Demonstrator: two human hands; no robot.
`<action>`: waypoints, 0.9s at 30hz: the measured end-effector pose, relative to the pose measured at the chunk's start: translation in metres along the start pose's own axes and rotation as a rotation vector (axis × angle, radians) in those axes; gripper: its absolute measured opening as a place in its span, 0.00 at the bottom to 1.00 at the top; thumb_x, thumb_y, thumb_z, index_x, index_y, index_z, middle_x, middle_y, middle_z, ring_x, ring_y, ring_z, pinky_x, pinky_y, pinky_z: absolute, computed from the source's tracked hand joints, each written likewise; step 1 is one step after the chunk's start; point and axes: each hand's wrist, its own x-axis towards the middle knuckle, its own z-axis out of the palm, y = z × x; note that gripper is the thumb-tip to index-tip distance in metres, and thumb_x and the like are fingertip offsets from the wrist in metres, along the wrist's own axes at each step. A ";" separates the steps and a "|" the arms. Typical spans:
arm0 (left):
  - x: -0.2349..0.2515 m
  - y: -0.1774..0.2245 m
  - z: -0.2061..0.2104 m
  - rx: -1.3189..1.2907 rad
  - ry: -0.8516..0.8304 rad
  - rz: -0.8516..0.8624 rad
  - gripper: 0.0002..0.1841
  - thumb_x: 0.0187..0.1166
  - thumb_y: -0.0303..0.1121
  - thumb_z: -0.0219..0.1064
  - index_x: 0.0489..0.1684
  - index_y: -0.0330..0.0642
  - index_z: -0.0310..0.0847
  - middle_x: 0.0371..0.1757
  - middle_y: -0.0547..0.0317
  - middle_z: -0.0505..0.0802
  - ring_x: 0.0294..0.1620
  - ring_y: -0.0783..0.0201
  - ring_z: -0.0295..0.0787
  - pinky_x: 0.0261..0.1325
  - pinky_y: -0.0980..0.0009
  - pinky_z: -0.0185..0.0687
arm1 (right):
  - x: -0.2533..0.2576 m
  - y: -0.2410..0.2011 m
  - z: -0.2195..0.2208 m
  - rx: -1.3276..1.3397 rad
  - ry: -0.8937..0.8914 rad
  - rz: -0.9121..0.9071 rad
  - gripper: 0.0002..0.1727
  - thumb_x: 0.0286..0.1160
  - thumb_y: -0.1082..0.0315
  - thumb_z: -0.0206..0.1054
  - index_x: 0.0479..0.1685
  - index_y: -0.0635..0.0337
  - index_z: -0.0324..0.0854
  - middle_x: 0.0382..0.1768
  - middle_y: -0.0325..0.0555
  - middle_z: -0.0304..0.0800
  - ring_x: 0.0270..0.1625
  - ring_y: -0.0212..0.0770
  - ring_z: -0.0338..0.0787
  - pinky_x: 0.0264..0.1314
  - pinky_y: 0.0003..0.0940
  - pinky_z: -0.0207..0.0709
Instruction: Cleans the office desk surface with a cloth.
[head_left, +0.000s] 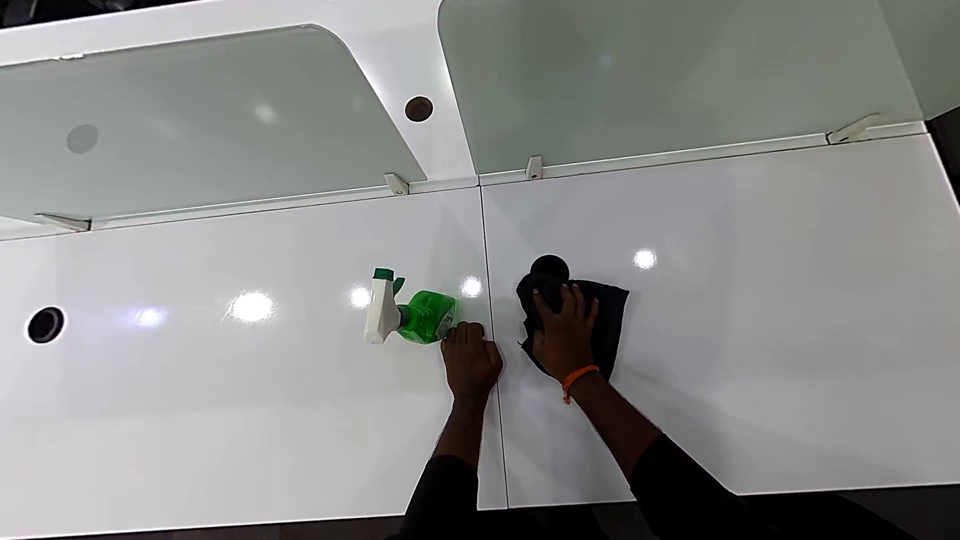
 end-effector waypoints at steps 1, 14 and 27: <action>0.000 0.000 0.000 -0.004 -0.003 0.000 0.14 0.68 0.36 0.56 0.36 0.38 0.85 0.39 0.47 0.88 0.47 0.43 0.86 0.50 0.45 0.77 | 0.000 -0.003 0.002 -0.004 -0.003 0.008 0.41 0.64 0.54 0.71 0.87 0.31 0.68 0.89 0.63 0.56 0.94 0.68 0.46 0.85 0.82 0.34; -0.001 -0.005 0.001 -0.103 0.073 0.093 0.21 0.72 0.37 0.46 0.39 0.33 0.85 0.39 0.41 0.89 0.47 0.38 0.87 0.53 0.41 0.76 | -0.128 -0.030 0.024 0.135 -0.265 -0.328 0.43 0.74 0.47 0.61 0.94 0.37 0.55 0.96 0.42 0.46 0.98 0.55 0.40 0.86 0.81 0.33; -0.002 0.003 -0.007 -0.110 0.036 0.043 0.16 0.71 0.30 0.52 0.41 0.30 0.85 0.41 0.37 0.89 0.48 0.35 0.86 0.54 0.38 0.76 | -0.223 0.128 -0.002 0.074 -0.119 -0.453 0.46 0.56 0.50 0.78 0.85 0.29 0.69 0.90 0.39 0.65 0.91 0.54 0.63 0.81 0.78 0.55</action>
